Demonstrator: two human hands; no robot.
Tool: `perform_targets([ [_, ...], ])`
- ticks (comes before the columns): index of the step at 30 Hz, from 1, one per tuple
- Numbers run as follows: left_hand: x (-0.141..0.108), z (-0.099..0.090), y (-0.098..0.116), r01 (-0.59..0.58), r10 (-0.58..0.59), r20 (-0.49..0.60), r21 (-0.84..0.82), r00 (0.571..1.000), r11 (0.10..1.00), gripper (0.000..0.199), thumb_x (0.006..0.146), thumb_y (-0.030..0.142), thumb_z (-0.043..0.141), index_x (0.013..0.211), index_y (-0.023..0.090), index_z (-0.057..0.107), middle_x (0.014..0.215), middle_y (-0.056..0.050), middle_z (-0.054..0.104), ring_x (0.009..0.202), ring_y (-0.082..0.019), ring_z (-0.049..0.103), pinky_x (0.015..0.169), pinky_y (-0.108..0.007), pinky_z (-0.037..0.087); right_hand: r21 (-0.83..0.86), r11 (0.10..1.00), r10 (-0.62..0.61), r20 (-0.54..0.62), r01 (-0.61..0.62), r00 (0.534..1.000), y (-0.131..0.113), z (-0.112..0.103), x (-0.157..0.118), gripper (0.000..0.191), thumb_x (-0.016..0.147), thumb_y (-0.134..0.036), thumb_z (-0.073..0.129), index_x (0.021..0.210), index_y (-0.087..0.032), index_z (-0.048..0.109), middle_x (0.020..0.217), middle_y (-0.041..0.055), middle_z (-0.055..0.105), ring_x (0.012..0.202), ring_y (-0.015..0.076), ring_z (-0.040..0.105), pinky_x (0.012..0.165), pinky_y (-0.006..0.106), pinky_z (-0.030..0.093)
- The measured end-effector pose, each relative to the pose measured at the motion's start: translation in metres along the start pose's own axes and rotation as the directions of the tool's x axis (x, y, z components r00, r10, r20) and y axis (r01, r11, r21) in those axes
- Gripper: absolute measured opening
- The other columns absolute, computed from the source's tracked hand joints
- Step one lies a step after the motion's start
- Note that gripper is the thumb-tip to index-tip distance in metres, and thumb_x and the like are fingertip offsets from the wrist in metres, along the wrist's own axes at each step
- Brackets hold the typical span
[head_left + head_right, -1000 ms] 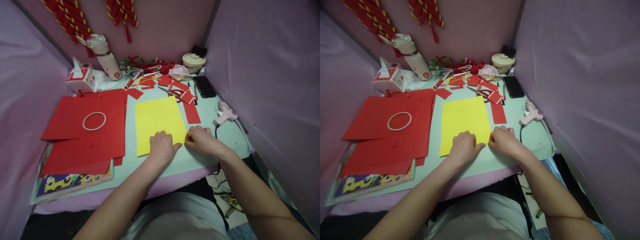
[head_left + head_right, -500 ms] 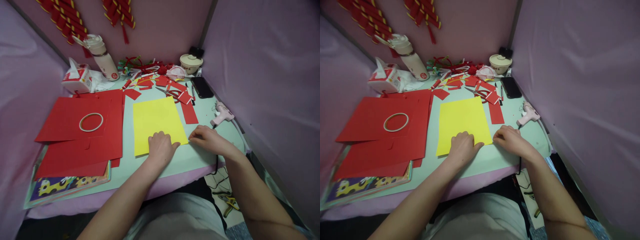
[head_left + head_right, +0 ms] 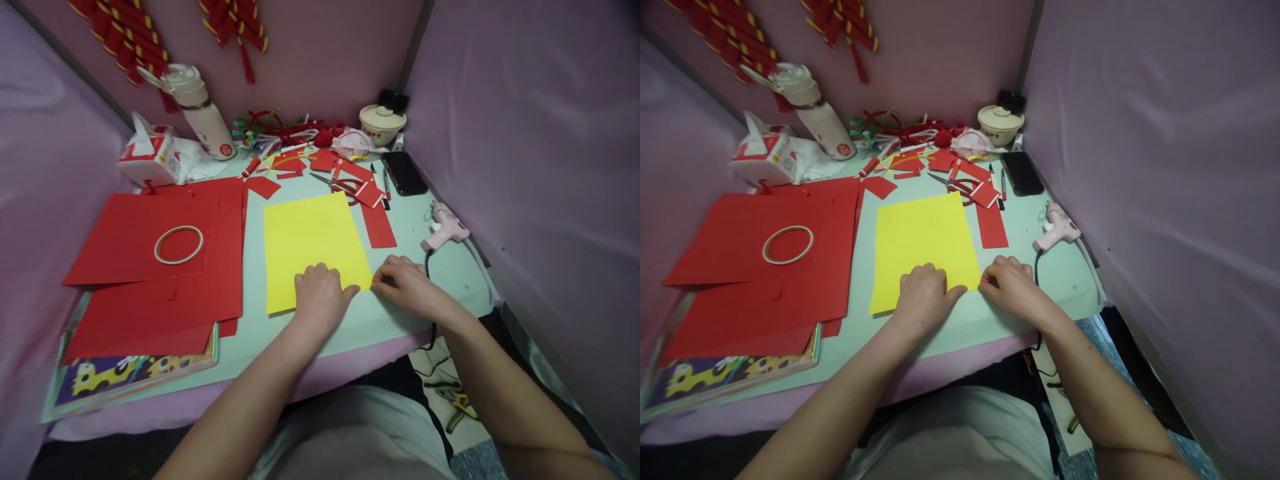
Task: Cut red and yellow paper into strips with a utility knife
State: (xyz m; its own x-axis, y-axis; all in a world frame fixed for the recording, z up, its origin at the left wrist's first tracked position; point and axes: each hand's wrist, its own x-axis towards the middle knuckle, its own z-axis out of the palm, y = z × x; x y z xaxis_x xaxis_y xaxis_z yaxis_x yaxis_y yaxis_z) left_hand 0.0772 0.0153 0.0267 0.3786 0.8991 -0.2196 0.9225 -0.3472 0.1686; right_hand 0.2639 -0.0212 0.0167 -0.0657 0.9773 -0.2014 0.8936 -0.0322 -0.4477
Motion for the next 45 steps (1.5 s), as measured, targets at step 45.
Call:
perform_targets([
  [45, 0.0, 0.003, 0.0, -0.019, 0.019, -0.026, 0.001, 0.999, 1.0, 0.046, 0.092, 0.057, 0.055, 0.093, 0.015, 0.072, 0.091, -0.013, 0.065, 0.094, -0.031, 0.06, 0.079, -0.043, 0.042, -0.248, 0.912, -0.405, -0.413, 0.327, 0.816, -0.018, 0.062, -0.051, 0.037, 0.093, -0.016, 0.048, 0.129, -0.012, 0.06, 0.123, 0.0159, 0.065, 0.117, 0.0297, 0.055, 0.098, 0.046, 0.047],
])
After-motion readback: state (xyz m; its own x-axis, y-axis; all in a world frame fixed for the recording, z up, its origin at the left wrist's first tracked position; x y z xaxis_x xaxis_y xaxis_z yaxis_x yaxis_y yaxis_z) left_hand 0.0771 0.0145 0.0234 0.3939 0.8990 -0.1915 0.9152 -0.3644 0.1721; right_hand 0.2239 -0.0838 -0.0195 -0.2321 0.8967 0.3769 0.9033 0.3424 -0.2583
